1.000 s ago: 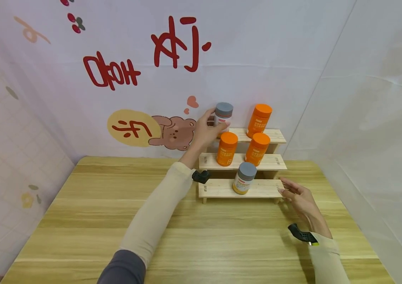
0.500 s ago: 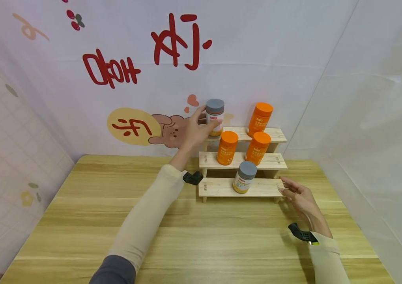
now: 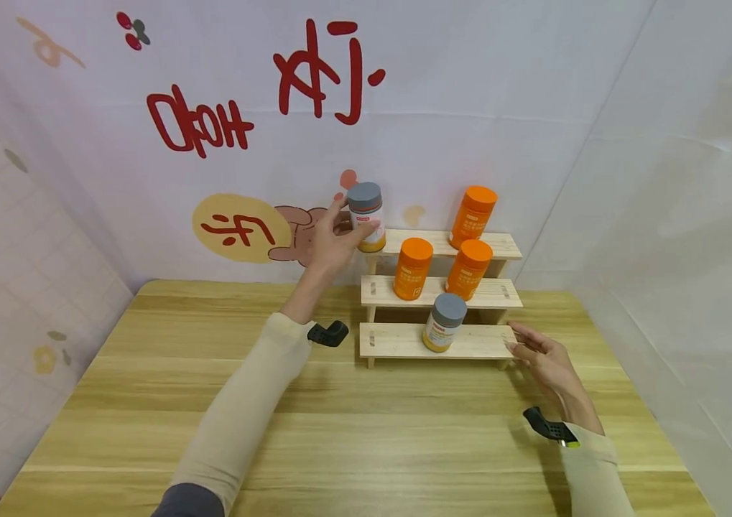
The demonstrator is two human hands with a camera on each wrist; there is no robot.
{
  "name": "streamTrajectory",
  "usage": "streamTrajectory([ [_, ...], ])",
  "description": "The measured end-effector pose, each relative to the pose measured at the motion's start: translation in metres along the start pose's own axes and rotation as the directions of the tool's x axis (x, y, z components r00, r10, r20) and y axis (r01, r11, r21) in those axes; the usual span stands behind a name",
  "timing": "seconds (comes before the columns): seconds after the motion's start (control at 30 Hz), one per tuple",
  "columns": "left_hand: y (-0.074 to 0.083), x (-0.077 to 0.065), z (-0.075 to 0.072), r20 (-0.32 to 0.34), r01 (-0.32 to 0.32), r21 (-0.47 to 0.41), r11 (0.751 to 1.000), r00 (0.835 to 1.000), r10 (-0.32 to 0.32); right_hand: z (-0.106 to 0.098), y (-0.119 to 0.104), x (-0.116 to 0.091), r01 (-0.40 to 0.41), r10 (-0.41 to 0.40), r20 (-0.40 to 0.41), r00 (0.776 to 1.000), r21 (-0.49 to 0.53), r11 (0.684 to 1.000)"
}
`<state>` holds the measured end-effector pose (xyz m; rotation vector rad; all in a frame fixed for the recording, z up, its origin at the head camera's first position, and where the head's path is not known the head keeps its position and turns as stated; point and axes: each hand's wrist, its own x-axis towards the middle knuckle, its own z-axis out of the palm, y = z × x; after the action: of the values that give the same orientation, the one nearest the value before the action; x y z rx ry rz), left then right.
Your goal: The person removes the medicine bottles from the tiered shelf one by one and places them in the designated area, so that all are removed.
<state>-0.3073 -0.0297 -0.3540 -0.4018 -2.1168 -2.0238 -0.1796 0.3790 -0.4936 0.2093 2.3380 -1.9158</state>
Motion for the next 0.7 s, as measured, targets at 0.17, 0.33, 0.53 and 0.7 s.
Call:
streamTrajectory([
  [0.17,-0.001,-0.007,-0.013,-0.014,-0.012,0.003,1.0,1.0,0.012,0.002,0.0,0.003,0.016,-0.017,0.009,1.0,0.044,0.999],
  [0.33,-0.004,-0.015,-0.025,-0.03,0.004,0.022,1.0,1.0,-0.003,0.001,0.001,0.004,0.017,-0.018,0.006,1.0,0.053,0.998],
  [0.53,-0.01,-0.021,-0.036,-0.034,0.0,0.016,1.0,0.999,0.001,0.0,0.001,0.002,0.019,-0.019,0.003,1.0,0.033,0.999],
  [0.7,-0.017,-0.025,-0.043,-0.039,0.024,0.044,0.999,0.999,-0.022,-0.001,0.001,0.0,0.015,-0.015,0.011,1.0,0.036,0.999],
])
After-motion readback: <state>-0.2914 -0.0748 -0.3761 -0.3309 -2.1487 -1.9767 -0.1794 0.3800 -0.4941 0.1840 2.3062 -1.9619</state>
